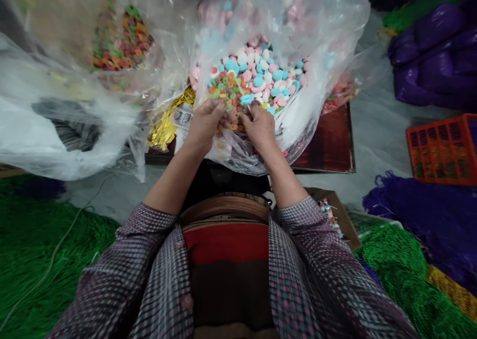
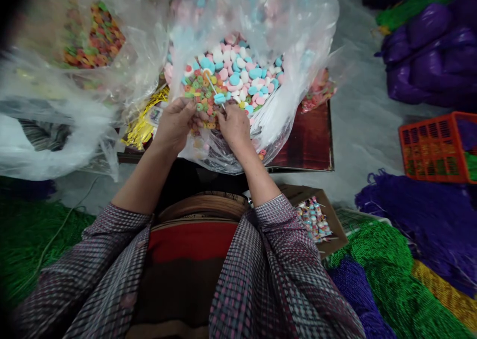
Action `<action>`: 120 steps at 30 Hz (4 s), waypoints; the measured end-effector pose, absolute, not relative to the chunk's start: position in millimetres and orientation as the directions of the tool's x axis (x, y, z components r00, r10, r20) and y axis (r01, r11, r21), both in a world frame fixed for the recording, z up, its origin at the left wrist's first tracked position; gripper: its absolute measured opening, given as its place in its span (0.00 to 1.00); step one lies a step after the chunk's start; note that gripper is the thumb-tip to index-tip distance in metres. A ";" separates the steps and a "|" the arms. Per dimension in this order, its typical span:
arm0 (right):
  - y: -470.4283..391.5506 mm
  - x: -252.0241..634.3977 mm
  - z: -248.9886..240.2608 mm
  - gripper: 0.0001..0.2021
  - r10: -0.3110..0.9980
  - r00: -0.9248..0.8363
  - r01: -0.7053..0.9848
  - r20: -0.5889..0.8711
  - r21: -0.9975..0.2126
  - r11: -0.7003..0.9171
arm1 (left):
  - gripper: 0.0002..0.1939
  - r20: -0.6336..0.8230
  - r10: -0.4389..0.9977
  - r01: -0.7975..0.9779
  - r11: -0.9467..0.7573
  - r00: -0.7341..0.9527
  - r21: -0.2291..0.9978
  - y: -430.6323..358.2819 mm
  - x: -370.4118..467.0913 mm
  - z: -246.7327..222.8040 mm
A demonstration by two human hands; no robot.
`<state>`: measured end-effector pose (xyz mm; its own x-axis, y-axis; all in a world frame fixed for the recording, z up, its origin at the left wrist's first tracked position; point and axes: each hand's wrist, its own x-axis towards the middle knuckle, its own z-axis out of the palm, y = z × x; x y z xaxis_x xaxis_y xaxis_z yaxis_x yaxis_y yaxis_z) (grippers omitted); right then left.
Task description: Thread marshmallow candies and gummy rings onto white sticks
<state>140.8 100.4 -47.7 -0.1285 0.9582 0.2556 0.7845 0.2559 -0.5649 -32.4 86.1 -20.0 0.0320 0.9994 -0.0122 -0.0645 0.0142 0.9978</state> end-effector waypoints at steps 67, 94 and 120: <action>-24.3 154.6 10.6 0.17 0.976 -0.142 0.176 -0.168 -0.974 -0.142 | 0.10 -0.074 0.985 -0.337 0.123 0.155 0.933 55.6 -13.2 1.1; 59.1 197.7 -5.8 0.23 0.951 0.288 0.297 0.110 -0.955 0.021 | 0.08 0.350 0.899 0.664 -0.431 0.262 0.611 122.1 22.5 -25.6; 87.4 176.0 4.3 0.14 0.968 0.249 0.197 0.023 -0.980 -0.027 | 0.12 -0.104 0.993 -0.245 0.114 0.053 0.963 85.7 4.9 -13.5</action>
<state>176.0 87.4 4.3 0.2493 0.9682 0.0229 0.1968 -0.0275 -0.9801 4.9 85.7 -13.5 0.0527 0.9932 -0.1039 -0.2455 0.1138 0.9627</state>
